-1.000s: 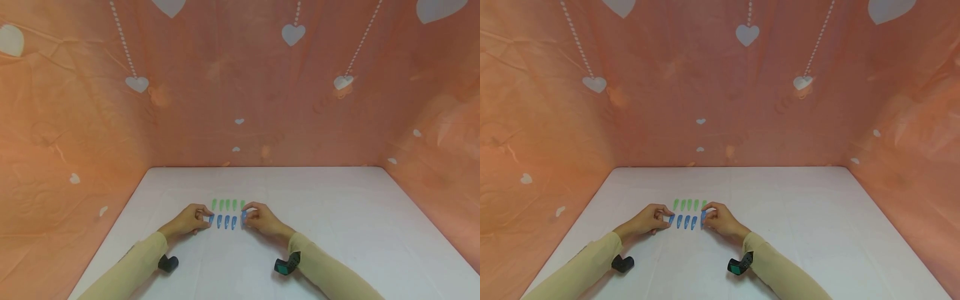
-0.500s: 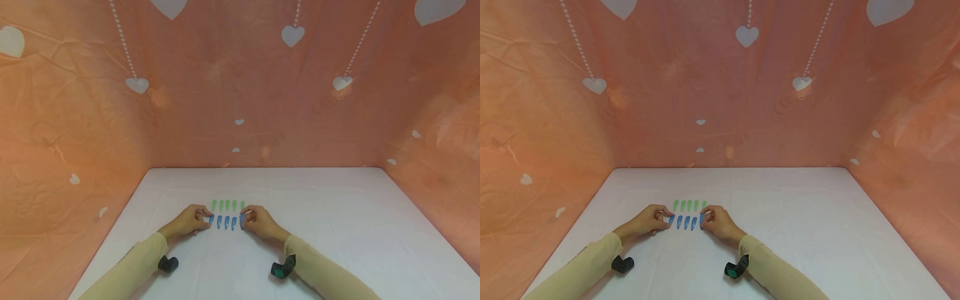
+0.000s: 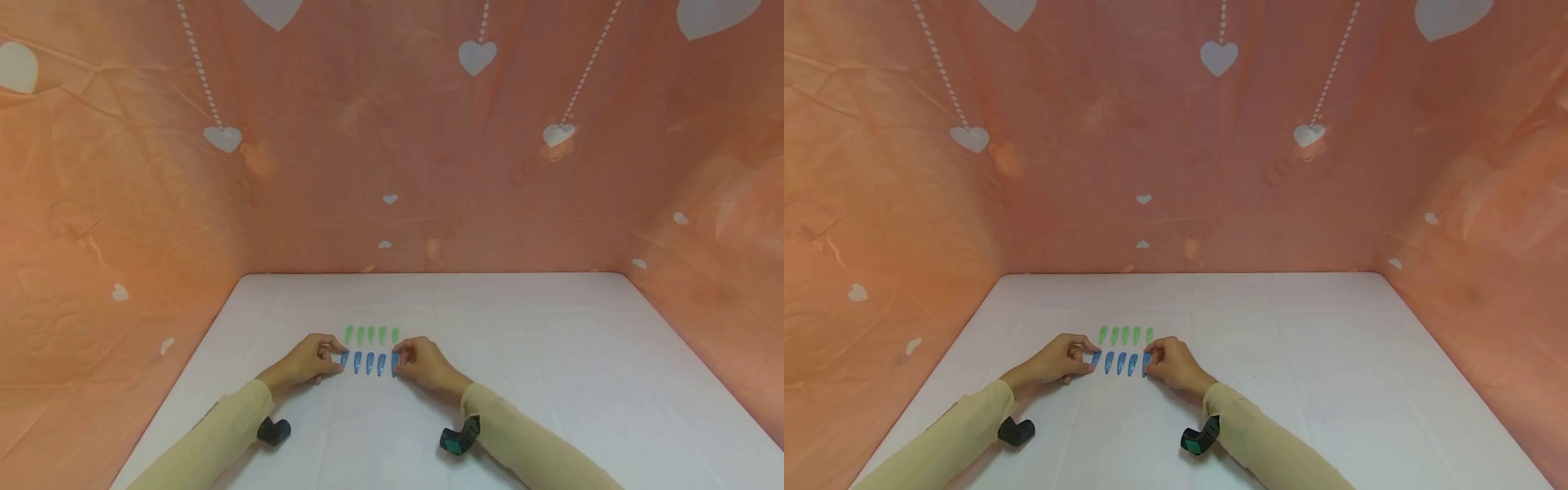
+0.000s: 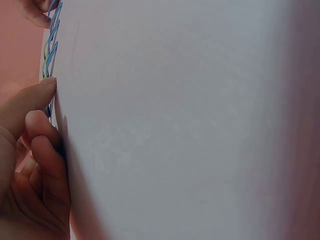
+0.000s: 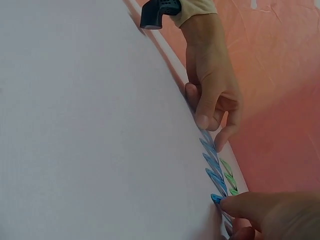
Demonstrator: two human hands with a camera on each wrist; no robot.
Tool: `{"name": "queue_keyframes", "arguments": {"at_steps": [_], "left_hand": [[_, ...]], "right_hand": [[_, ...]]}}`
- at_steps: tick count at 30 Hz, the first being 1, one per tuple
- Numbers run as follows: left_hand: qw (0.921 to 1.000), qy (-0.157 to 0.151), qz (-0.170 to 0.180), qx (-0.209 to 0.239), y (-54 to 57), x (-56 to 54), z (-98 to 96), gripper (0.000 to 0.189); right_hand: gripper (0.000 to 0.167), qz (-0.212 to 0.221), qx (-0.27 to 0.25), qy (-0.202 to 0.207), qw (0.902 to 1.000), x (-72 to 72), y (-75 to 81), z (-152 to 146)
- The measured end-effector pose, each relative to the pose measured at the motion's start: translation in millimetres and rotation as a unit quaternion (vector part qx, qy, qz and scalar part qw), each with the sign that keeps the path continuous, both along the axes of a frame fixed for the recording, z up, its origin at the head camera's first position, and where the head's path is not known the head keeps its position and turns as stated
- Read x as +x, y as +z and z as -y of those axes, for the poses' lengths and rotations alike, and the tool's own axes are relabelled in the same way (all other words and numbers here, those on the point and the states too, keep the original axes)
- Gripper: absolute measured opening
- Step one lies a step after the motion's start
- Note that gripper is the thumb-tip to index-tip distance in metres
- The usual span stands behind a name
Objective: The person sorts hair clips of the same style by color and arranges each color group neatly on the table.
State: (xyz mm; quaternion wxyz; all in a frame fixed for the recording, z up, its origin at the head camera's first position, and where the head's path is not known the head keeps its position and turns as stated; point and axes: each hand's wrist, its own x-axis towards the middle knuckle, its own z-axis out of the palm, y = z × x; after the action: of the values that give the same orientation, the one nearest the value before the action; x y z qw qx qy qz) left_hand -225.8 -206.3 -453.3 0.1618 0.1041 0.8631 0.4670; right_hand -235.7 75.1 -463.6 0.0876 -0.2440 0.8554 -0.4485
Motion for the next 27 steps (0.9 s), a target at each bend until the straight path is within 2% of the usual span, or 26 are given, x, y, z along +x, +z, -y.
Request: {"name": "queue_keyframes", "arguments": {"at_steps": [4,9,16,27], "left_hand": [[1.0000,-0.004,-0.003,0.000,1.1,0.3,0.7,0.037],[1.0000,-0.008,-0.004,0.003,2.6,1.3,0.7,0.038],[1.0000,0.000,0.003,-0.001,3.0,0.8,-1.3,0.038],[1.0000,0.001,0.003,0.000,4.0,1.2,-1.2,0.038]], "right_hand": [[0.032,0.006,0.003,-0.004,1.0000,1.0,2.0,1.5],[0.033,-0.006,0.009,-0.002,0.9999,0.8,1.0,1.8],[0.029,-0.021,0.014,0.000,0.9997,-1.1,-2.2,0.9],[0.027,-0.021,0.015,-0.003,0.9997,-0.7,-2.0,1.1]]}}
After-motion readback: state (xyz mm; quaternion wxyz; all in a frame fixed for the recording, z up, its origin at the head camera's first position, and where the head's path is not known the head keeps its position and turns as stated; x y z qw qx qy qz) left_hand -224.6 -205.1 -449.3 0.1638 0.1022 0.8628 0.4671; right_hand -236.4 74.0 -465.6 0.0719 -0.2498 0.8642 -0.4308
